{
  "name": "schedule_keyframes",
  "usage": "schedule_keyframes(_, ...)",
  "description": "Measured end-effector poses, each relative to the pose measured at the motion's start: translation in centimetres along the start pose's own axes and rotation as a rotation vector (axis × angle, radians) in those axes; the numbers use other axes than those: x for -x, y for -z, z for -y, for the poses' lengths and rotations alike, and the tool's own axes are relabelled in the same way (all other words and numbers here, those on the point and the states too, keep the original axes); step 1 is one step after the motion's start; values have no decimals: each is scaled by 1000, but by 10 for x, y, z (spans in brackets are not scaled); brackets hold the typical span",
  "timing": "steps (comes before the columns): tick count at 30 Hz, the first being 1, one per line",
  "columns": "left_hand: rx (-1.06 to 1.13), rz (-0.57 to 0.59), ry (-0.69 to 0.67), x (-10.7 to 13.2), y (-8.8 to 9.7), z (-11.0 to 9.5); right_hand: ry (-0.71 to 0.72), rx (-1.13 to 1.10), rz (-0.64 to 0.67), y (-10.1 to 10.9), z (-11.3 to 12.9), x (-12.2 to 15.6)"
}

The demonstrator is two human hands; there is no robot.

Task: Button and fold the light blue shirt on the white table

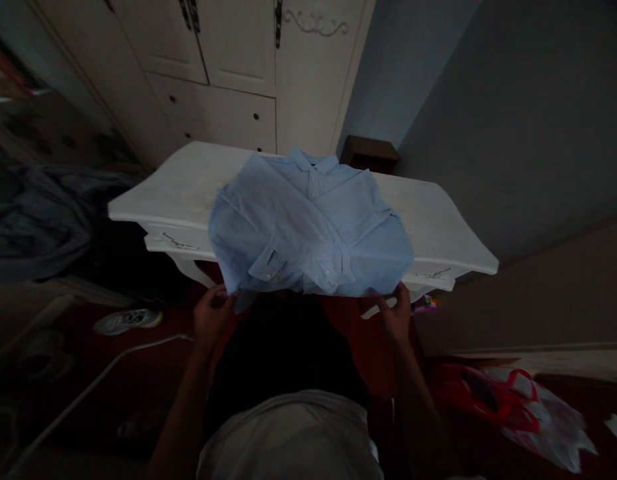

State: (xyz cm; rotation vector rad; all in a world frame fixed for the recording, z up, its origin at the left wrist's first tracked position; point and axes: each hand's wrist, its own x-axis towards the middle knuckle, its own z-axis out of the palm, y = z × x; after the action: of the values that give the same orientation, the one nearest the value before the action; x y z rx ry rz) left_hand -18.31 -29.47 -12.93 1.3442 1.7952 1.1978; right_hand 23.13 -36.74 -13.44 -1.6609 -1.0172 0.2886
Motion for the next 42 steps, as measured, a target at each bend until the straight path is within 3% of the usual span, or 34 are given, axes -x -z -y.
schedule_keyframes(5,-127,163,-118,10,4,-3,-31,11,120,4,5,6)
schedule_keyframes(8,-74,160,-167,17,12,-5,-70,-21,198,10,8,12)
schedule_keyframes(13,48,129,-69,26,28,1,-85,2,336,22,19,24)
schedule_keyframes(18,-138,68,-54,36,39,-4,-72,189,368,28,52,45)
schedule_keyframes(22,-297,62,-110,52,41,-22,59,261,370,23,82,59)
schedule_keyframes(26,-179,249,-290,62,44,-36,239,174,488,14,99,64)
schedule_keyframes(28,-119,340,-344,61,49,-40,269,120,520,10,100,63)
schedule_keyframes(31,-92,391,-352,56,61,-43,270,75,459,9,97,56)
schedule_keyframes(35,-115,473,-423,48,73,-34,305,34,435,21,89,42)
schedule_keyframes(38,-257,451,-508,40,76,-23,432,108,432,35,87,30)
schedule_keyframes(42,-418,345,-774,25,76,-19,666,228,447,47,89,13)
